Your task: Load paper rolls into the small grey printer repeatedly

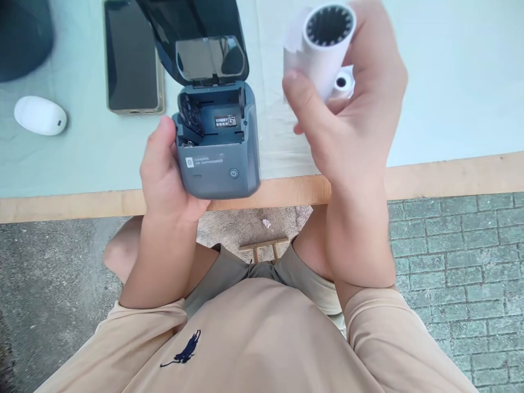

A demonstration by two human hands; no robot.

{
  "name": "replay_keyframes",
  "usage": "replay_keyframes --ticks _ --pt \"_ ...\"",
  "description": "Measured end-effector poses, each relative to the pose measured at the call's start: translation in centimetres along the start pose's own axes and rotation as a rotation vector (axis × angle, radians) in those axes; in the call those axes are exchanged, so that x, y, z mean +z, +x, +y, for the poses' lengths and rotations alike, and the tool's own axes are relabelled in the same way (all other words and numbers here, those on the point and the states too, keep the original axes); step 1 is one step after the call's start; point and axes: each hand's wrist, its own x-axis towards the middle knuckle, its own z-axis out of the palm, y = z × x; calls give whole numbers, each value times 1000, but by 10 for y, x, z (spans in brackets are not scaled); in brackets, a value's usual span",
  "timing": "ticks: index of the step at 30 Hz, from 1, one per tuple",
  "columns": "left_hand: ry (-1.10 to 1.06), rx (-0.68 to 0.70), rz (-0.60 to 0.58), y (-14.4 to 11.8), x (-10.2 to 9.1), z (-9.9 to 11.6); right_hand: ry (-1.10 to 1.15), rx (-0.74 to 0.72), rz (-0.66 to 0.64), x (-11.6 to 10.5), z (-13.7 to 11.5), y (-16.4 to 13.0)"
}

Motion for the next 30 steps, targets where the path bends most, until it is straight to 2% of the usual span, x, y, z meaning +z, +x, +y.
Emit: replay_keyframes --ticks 4,8,10,12,15,18,20,24,27,30 --pt "0 6 20 0 1 0 -140 -4 -47 0 12 1" --pt "-4 -4 20 0 1 0 -344 107 -213 9 27 0" --pt "-6 3 15 -1 1 0 -455 164 -292 10 28 -1" --pt "-9 10 10 -1 0 0 -473 183 -326 6 24 -2" --pt "2 2 7 -1 0 1 -336 101 -274 -6 15 -3" --pt "13 -19 20 -1 1 1 -279 -58 38 -18 15 0" --pt "-2 -28 26 -1 1 1 -356 -64 121 -21 25 3" --pt "-3 -6 11 -1 2 0 -424 152 -157 -18 50 11" --pt "68 -11 9 -1 1 0 -410 148 -156 -14 59 13" --pt "85 -20 8 0 0 1 -294 94 -69 -12 59 12"
